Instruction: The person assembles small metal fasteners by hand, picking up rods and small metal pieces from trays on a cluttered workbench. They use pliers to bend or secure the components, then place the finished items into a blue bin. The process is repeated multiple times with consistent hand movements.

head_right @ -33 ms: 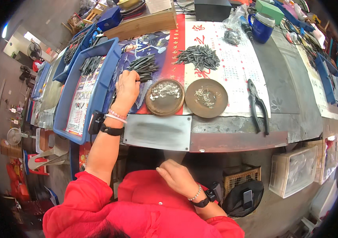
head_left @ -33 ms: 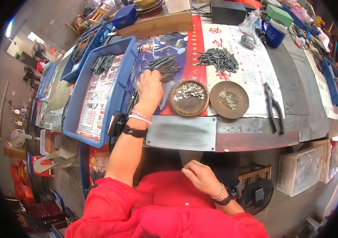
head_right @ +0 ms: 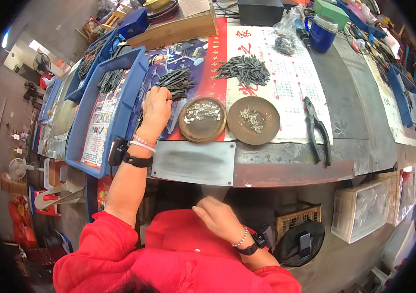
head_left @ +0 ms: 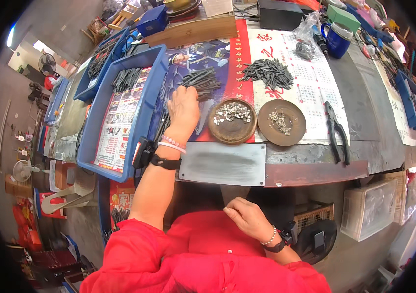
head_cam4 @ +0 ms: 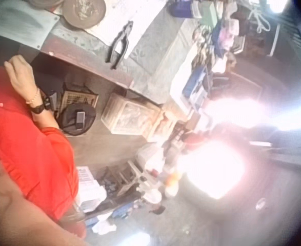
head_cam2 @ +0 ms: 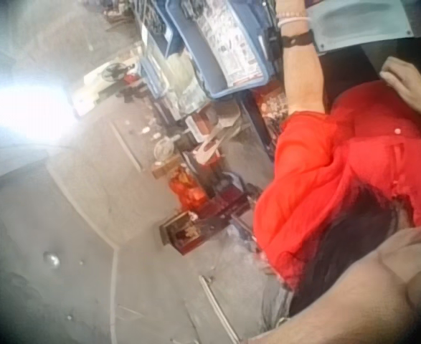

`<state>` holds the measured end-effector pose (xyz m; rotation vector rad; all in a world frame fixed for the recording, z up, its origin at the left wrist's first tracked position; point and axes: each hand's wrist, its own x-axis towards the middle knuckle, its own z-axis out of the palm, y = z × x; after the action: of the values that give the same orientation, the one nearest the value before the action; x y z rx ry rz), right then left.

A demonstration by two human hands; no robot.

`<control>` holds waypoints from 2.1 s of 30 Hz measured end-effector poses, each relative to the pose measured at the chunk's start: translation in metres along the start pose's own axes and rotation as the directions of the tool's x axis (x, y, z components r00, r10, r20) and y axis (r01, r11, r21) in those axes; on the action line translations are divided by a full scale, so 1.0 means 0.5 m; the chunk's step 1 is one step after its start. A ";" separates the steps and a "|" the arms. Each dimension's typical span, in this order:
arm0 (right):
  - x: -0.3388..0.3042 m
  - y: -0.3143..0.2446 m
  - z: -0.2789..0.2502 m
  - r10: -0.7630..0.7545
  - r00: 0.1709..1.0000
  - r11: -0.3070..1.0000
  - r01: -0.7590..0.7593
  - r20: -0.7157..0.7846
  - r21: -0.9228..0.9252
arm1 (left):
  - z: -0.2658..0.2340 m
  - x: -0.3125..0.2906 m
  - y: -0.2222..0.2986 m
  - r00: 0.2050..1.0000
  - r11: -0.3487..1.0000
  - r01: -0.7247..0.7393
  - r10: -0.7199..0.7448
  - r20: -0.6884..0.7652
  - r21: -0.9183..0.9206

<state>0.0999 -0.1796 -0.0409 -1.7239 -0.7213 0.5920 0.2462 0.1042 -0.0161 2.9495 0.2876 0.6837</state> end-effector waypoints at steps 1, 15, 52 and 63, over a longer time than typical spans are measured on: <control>0.000 0.001 0.000 -0.023 1.000 1.000 0.023 -0.013 0.008 | 0.005 -0.001 -0.005 1.000 1.000 -0.008 0.008 -0.007 0.009; -0.002 -0.111 -0.165 -0.161 0.895 0.975 0.079 -0.417 -0.208 | -0.189 -0.081 0.080 0.983 0.438 0.159 -0.156 0.099 -0.885; 0.229 -0.053 -0.343 -0.026 0.913 0.971 -0.074 -0.407 -0.227 | -0.243 -0.393 0.136 0.721 -0.422 0.684 0.267 0.639 -0.595; 0.177 -0.101 -0.286 0.108 0.938 0.870 0.071 -0.329 0.488 | -0.240 -0.382 0.145 0.665 -0.534 0.711 0.299 0.684 -0.458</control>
<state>0.2535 -0.1999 0.0422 -1.3017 -0.2642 0.4202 0.0363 0.0006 0.0202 0.7492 0.2043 -0.2982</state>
